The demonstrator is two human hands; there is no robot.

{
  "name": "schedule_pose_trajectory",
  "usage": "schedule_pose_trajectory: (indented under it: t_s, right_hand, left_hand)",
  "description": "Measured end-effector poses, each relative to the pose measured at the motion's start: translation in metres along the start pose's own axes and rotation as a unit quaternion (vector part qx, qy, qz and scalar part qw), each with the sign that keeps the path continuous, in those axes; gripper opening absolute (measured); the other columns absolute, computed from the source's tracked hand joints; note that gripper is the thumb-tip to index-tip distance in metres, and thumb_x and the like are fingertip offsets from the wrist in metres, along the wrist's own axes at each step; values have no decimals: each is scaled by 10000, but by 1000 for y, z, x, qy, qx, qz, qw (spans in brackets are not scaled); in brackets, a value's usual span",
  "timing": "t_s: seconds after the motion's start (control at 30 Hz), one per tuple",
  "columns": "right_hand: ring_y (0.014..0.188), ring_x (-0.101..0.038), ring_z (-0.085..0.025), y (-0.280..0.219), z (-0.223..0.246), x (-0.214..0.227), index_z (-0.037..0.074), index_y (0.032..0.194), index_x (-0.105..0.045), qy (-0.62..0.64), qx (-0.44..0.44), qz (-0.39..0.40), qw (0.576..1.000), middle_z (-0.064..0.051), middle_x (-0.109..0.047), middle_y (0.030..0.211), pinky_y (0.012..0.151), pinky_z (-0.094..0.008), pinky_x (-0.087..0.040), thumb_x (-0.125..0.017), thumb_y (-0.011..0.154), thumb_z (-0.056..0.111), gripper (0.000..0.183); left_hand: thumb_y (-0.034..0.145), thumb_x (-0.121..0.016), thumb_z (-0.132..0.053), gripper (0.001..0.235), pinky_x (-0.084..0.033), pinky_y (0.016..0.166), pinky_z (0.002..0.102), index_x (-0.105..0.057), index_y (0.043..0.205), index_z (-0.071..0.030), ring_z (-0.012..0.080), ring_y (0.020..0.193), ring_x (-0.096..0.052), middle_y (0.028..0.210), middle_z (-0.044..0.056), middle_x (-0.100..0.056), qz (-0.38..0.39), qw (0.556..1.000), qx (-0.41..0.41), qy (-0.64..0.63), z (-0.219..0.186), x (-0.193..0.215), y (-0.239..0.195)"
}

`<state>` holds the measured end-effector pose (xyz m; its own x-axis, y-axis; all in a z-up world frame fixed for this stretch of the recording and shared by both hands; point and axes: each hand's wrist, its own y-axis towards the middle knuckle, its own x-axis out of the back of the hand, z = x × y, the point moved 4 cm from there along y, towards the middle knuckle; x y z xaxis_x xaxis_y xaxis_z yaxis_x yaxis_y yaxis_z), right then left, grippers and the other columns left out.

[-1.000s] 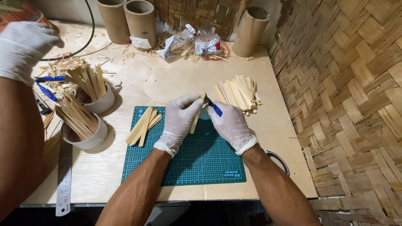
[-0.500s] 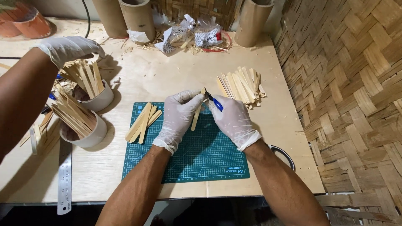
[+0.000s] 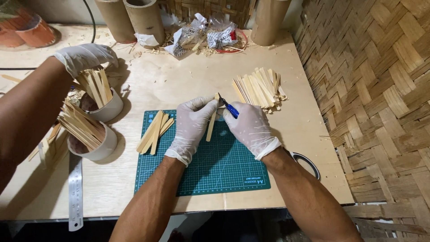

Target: Marking and cutting small wooden sticks to specific lengths using a pen and nippers on a cutting mat.

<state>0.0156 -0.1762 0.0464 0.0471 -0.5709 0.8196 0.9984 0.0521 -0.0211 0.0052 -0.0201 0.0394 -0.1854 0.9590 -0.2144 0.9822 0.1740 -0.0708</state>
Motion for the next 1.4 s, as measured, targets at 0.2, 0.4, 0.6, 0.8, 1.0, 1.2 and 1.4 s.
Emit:
schedule_pose_trajectory:
  t_s: [0.2, 0.4, 0.6, 0.8, 1.0, 1.2, 1.4]
  right_hand:
    - [876, -734, -372, -3, 9, 8, 191, 875, -710, -40, -19, -7, 999, -111, -688, 715, 749, -459, -577, -645, 897, 487, 303]
    - [865, -739, -368, -10, 19, 19, 201, 803, -685, -66, -35, -4, 997, -80, -678, 681, 782, -458, -570, -669, 808, 442, 241]
    - [845, -732, -392, -15, 26, 23, 166, 740, -658, -37, -48, -29, 998, -129, -669, 673, 746, -478, -573, -660, 796, 377, 219]
    - [814, -738, -363, -13, 28, 19, 171, 710, -666, -13, -89, -33, 995, -111, -678, 661, 724, -461, -568, -651, 788, 382, 226]
    - [731, -736, -337, -1, 13, 4, 181, 702, -694, -15, -99, -36, 994, -93, -670, 619, 697, -433, -571, -648, 810, 413, 260]
    - [751, -721, -360, -4, 18, 8, 158, 762, -675, 60, -30, -87, 994, -146, -655, 650, 650, -440, -542, -664, 887, 490, 355]
    - [760, -715, -408, 0, 12, 6, 110, 838, -694, 78, -14, -75, 994, -190, -661, 660, 647, -464, -532, -652, 944, 459, 367]
  left_hand:
    - [821, -830, -116, 241, -643, 676, 279, -809, 1054, -54, 152, 738, -717, 881, 141, -794, 4, 1000, 7, -8, 3, 1, 3]
    - [844, -814, -128, 181, -624, 668, 281, -821, 1011, -60, 120, 713, -667, 831, 106, -788, 8, 1000, -11, 13, -11, -2, -2]
    - [846, -820, -147, 125, -625, 645, 277, -835, 954, -85, 128, 676, -711, 775, 102, -786, -2, 997, -45, 64, -14, 1, -3]
    - [856, -773, -132, 76, -587, 601, 279, -821, 863, -74, 129, 652, -675, 710, 92, -756, 4, 996, -51, 78, -15, 1, -2]
    - [859, -752, -142, 76, -538, 551, 244, -805, 825, -98, 97, 646, -626, 681, 39, -728, -10, 998, -20, 55, -16, -2, -6]
    - [905, -695, -159, 143, -519, 530, 252, -797, 941, -66, 125, 538, -630, 683, 68, -689, -38, 998, -22, -36, -10, -2, 0]
    - [901, -731, -125, 93, -441, 560, 226, -785, 922, -51, 84, 586, -563, 669, 31, -638, -43, 997, -26, -59, 1, -5, 0]
